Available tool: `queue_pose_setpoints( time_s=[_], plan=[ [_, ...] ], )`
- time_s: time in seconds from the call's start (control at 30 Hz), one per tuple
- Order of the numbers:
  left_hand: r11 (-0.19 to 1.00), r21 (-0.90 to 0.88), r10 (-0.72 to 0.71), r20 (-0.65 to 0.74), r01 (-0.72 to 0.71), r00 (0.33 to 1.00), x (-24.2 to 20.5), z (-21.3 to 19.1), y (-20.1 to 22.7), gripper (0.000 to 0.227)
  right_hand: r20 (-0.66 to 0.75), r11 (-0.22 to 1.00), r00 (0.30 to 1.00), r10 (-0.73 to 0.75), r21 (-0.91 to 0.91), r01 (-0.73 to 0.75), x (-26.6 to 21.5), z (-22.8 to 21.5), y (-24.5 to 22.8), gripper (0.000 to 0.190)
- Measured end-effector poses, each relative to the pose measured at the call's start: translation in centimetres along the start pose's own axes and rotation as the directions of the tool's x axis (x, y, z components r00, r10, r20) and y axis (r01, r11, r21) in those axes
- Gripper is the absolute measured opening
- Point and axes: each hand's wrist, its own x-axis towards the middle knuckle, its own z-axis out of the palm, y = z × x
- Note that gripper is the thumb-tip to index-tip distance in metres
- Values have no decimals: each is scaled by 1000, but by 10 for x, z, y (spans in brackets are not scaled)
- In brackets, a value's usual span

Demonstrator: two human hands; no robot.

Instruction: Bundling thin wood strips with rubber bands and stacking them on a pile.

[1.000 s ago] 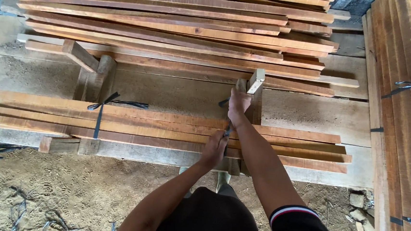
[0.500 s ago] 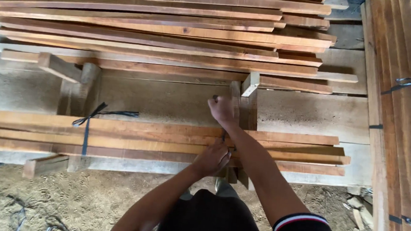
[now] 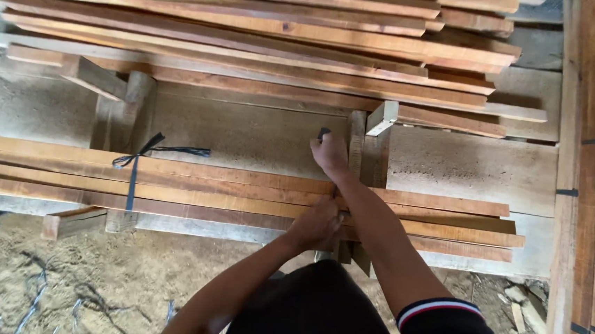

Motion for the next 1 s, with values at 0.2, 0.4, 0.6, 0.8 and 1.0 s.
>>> queue_pose_setpoints(
  time_s=[0.2,0.4,0.6,0.8,1.0],
  plan=[
    [-6,-980,-773,130,198,620,46,-106,91,32,-93,964,995,40,267,-14,-11,-17,-6,38],
    [925,-87,-380,-146,370,913,-1,52,-30,37,-106,964,985,138,244,-109,2,-11,8,38],
    [795,-525,-384,-48,303,922,-8,24,-16,25,-277,953,956,90,304,-2,-4,-3,9,39],
    [921,388,20,-31,-7,999,-6,14,-6,30,-230,962,970,77,273,-11,-7,-6,0,39],
    [930,-346,-171,-116,122,978,1,3,-1,24,-209,995,976,-61,62,75,-6,18,4,35]
  ],
)
